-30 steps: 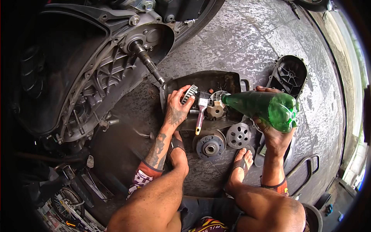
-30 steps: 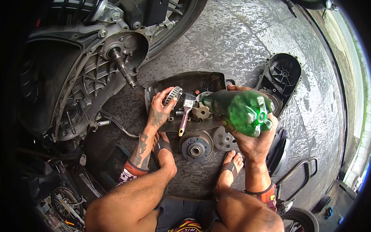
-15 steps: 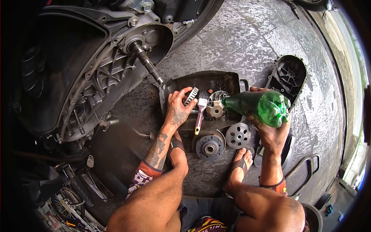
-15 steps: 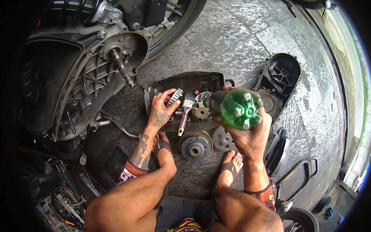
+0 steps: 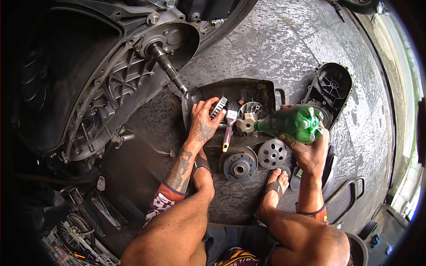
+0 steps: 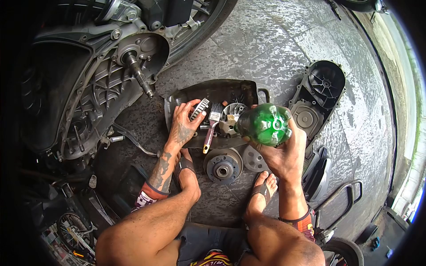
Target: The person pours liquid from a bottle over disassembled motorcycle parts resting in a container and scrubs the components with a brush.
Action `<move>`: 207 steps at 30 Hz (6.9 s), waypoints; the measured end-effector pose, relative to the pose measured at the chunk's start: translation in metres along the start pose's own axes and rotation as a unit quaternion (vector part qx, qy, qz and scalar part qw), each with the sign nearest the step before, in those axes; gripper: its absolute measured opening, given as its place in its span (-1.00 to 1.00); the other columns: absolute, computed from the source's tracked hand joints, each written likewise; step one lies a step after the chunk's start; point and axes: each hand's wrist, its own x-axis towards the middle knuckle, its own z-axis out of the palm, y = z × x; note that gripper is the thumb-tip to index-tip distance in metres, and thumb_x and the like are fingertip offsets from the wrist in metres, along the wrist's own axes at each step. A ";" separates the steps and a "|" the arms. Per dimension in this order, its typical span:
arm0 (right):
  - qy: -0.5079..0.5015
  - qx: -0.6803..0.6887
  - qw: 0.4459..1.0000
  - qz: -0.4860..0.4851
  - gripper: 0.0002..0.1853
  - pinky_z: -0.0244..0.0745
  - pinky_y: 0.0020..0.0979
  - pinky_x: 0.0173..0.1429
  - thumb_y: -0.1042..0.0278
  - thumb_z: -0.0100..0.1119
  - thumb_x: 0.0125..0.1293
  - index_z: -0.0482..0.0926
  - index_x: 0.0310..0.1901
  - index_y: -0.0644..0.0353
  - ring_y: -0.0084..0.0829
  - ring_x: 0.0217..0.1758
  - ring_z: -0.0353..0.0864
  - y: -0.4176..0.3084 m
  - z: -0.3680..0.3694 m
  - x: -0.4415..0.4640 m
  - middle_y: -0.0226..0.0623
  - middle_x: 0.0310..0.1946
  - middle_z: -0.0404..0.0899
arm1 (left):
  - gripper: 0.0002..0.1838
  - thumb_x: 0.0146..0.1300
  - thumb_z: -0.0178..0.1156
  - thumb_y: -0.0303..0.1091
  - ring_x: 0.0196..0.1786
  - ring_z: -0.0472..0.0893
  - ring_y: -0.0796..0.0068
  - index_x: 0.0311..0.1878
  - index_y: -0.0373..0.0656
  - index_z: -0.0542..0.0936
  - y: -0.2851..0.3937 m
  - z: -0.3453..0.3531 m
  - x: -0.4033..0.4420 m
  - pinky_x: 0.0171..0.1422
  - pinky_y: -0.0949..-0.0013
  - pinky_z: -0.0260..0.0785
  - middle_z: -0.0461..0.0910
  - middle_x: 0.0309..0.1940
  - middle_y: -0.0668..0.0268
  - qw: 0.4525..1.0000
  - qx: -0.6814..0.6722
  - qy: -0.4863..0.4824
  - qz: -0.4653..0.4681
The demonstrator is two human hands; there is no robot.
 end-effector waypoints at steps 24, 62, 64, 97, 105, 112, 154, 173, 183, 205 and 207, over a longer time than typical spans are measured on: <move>0.092 0.022 0.995 -0.023 -0.45 0.58 -0.42 0.07 0.49 0.60 -0.03 0.59 0.05 0.31 -0.49 -0.08 0.70 0.007 -0.011 0.000 -0.22 -0.08 0.72 | -0.12 0.09 0.43 -0.30 0.34 0.32 -0.06 0.48 -0.11 0.23 0.011 0.022 -0.027 0.44 0.05 0.21 0.26 0.26 0.00 0.999 -0.020 -0.022 0.034; 0.108 0.094 0.990 -0.008 -0.33 0.60 -0.42 0.03 0.37 0.66 -0.10 0.55 0.09 0.22 -0.44 -0.09 0.74 0.027 -0.046 -0.022 -0.24 -0.11 0.73 | -0.51 0.20 0.07 -0.20 0.26 0.43 0.19 0.14 -0.28 0.58 0.071 0.148 -0.115 0.42 -0.02 0.15 0.51 0.10 0.14 0.786 0.332 -0.145 0.501; 0.103 0.058 0.993 0.000 -0.34 0.60 -0.42 0.04 0.39 0.65 -0.09 0.54 0.09 0.24 -0.44 -0.09 0.73 0.025 -0.046 -0.023 -0.23 -0.10 0.73 | -0.50 0.20 0.08 -0.21 0.28 0.42 0.18 0.16 -0.28 0.57 0.070 0.153 -0.112 0.45 -0.03 0.12 0.50 0.13 0.13 0.798 0.322 -0.172 0.479; 0.125 0.202 0.971 -0.007 -0.38 0.52 -0.30 0.23 0.52 0.58 -0.10 0.55 0.07 0.35 -0.33 0.08 0.64 0.013 -0.038 -0.015 -0.10 0.03 0.66 | -0.28 0.25 0.25 -0.03 0.37 0.43 0.30 0.38 -0.22 0.35 0.013 -0.020 0.007 0.48 0.13 0.29 0.45 0.30 0.12 0.628 -0.718 -0.235 -0.185; 0.133 0.232 0.963 0.011 -0.36 0.50 -0.26 0.29 0.54 0.58 -0.11 0.53 0.08 0.36 -0.29 0.16 0.60 0.015 -0.033 -0.014 -0.07 0.08 0.61 | 0.00 0.26 0.34 0.01 0.17 0.58 0.38 0.44 -0.59 0.10 0.051 -0.018 0.052 0.34 0.34 0.36 0.64 0.02 0.18 0.881 -0.376 -0.227 -0.175; 0.120 0.240 0.958 -0.105 -0.22 0.42 -0.09 0.40 0.52 0.65 -0.15 0.43 0.15 0.39 -0.10 0.27 0.54 0.021 -0.028 -0.016 0.05 0.12 0.56 | -0.19 0.26 0.22 0.27 0.02 0.61 0.37 0.17 -0.42 0.54 0.023 0.021 0.085 0.16 0.35 0.36 0.65 0.01 0.11 0.935 -0.191 -0.260 -0.149; 0.090 0.189 0.975 -0.078 -0.28 0.47 -0.17 0.31 0.45 0.67 -0.16 0.49 0.08 0.40 -0.14 0.17 0.62 0.017 -0.032 -0.028 0.05 0.04 0.63 | 0.01 -0.14 0.57 0.05 0.42 0.25 0.00 0.35 -0.12 0.30 0.040 0.029 0.027 0.39 -0.07 0.22 0.22 0.32 0.09 0.977 0.118 -0.139 0.113; 0.040 0.054 0.995 -0.080 -0.34 0.57 -0.31 0.19 0.39 0.66 -0.12 0.55 0.05 0.34 -0.29 0.08 0.68 -0.007 -0.015 -0.031 -0.10 0.02 0.68 | 0.07 -0.11 0.43 0.03 0.36 0.28 -0.01 0.55 0.15 0.20 -0.001 -0.009 0.010 0.44 -0.40 0.01 0.28 0.29 0.18 0.966 0.042 -0.238 -0.093; 0.021 0.067 0.994 -0.082 -0.33 0.56 -0.31 0.21 0.39 0.66 -0.11 0.53 0.07 0.35 -0.28 0.10 0.67 -0.009 -0.004 -0.025 -0.08 0.03 0.67 | -0.09 0.01 0.43 0.00 0.38 0.30 -0.02 0.48 0.13 0.34 0.027 -0.045 0.004 0.50 0.01 0.16 0.36 0.28 0.07 0.967 -0.011 -0.237 -0.094; 0.008 0.279 0.954 -0.112 -0.28 0.52 -0.07 0.29 0.32 0.69 -0.12 0.50 0.07 0.37 -0.05 0.19 0.62 -0.004 0.012 -0.028 0.02 0.06 0.62 | -0.38 0.36 -0.02 -0.03 -0.09 0.65 0.53 0.42 -0.10 0.37 -0.010 -0.012 0.022 -0.14 0.25 0.69 0.61 0.01 0.32 0.667 -0.717 -0.115 -0.168; -0.016 0.217 0.966 -0.141 -0.30 0.57 -0.19 0.24 0.32 0.68 -0.10 0.51 0.06 0.38 -0.12 0.15 0.66 -0.007 0.015 -0.026 0.03 0.05 0.65 | -0.44 0.43 -0.03 0.00 -0.16 0.63 0.65 0.38 -0.08 0.41 -0.015 -0.008 0.026 -0.25 0.39 0.67 0.61 -0.06 0.40 0.723 -0.659 -0.104 -0.178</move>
